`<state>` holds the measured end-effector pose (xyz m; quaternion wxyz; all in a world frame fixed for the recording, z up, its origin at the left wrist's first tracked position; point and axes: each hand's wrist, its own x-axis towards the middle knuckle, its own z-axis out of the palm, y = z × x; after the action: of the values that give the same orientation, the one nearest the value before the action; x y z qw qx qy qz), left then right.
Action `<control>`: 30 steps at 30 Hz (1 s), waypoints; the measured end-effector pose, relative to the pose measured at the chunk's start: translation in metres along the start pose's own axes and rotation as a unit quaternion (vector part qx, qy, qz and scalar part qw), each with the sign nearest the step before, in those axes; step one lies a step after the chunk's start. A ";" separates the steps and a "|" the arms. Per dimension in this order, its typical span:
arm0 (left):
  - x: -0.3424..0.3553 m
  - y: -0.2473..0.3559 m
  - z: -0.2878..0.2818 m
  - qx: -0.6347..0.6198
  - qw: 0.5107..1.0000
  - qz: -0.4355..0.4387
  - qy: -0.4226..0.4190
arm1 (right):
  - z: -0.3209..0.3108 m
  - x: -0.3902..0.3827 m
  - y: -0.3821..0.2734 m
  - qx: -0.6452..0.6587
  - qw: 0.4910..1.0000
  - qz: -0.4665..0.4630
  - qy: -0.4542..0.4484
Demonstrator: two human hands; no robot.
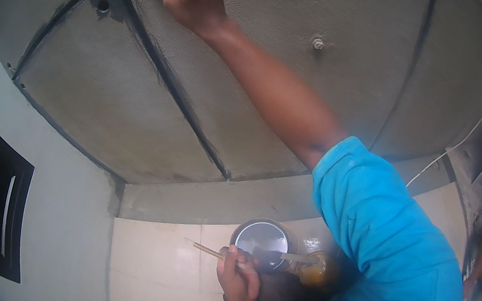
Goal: The person paints a textured ceiling using a paintbrush and a can of grey paint. They repeatedly dip the brush into the paint can and apply paint to the ceiling surface, focusing on seams and edges.
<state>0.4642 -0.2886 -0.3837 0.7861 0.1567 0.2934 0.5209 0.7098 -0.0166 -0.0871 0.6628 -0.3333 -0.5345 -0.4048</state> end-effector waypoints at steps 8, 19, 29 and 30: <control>0.003 0.010 0.005 0.028 0.999 -0.018 0.033 | -0.121 -0.036 -0.004 0.324 0.893 0.313 0.019; -0.006 -0.003 0.011 0.046 0.999 0.013 0.010 | -0.468 -0.107 0.013 0.162 0.806 0.563 0.085; 0.030 -0.039 0.030 0.157 0.986 0.032 0.053 | -0.524 -0.057 0.093 0.004 0.909 0.400 0.117; 0.032 -0.041 0.033 0.164 0.984 0.041 0.062 | -0.518 -0.051 0.101 0.013 0.917 0.378 0.127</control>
<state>0.5240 -0.2741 -0.3907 0.7080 0.2626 0.4163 0.5064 1.0218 -0.4145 -0.2450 0.8330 -0.4475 -0.2857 -0.1557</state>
